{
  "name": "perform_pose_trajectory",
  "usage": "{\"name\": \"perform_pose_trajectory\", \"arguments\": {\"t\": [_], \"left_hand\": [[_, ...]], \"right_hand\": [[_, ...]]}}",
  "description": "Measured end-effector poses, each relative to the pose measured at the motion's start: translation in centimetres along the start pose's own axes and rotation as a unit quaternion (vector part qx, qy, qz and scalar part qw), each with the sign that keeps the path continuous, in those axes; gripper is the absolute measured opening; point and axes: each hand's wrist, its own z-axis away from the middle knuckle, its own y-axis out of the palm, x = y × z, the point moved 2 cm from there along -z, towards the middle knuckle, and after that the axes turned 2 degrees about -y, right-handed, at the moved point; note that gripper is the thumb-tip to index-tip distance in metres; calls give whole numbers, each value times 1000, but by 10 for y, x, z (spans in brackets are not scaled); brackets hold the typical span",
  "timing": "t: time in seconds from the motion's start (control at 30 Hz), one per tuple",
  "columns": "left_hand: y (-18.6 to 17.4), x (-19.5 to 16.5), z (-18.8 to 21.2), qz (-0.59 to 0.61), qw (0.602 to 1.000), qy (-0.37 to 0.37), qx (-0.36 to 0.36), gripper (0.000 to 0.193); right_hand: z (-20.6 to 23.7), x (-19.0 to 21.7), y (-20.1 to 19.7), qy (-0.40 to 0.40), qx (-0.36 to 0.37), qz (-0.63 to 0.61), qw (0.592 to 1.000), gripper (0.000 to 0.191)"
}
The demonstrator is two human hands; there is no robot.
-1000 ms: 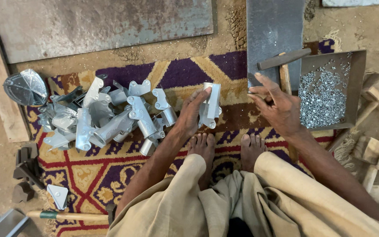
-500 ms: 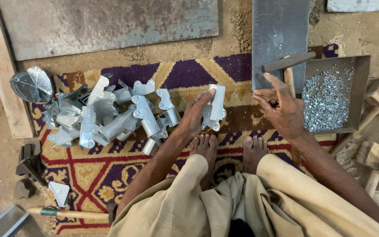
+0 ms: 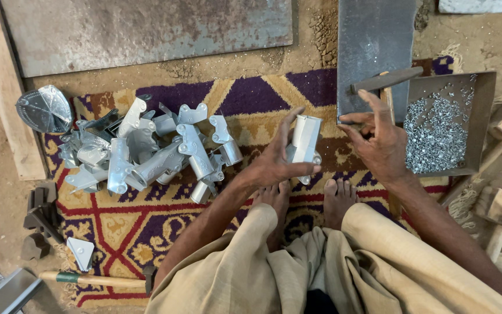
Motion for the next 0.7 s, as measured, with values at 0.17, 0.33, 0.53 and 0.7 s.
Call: {"name": "perform_pose_trajectory", "arguments": {"t": [0.17, 0.33, 0.53, 0.7], "left_hand": [[4, -8, 6, 27, 999, -12, 24, 136], [23, -21, 8, 23, 998, -28, 56, 116], [46, -44, 17, 57, 993, 46, 93, 77], [50, -58, 21, -115, 984, 134, 29, 51]], "right_hand": [[-8, 23, -17, 32, -9, -39, 999, 77], [-2, 50, -33, 74, -4, -143, 987, 46], [12, 58, -36, 201, 155, -238, 937, 32], [27, 57, -44, 252, 154, -313, 902, 45]]}}
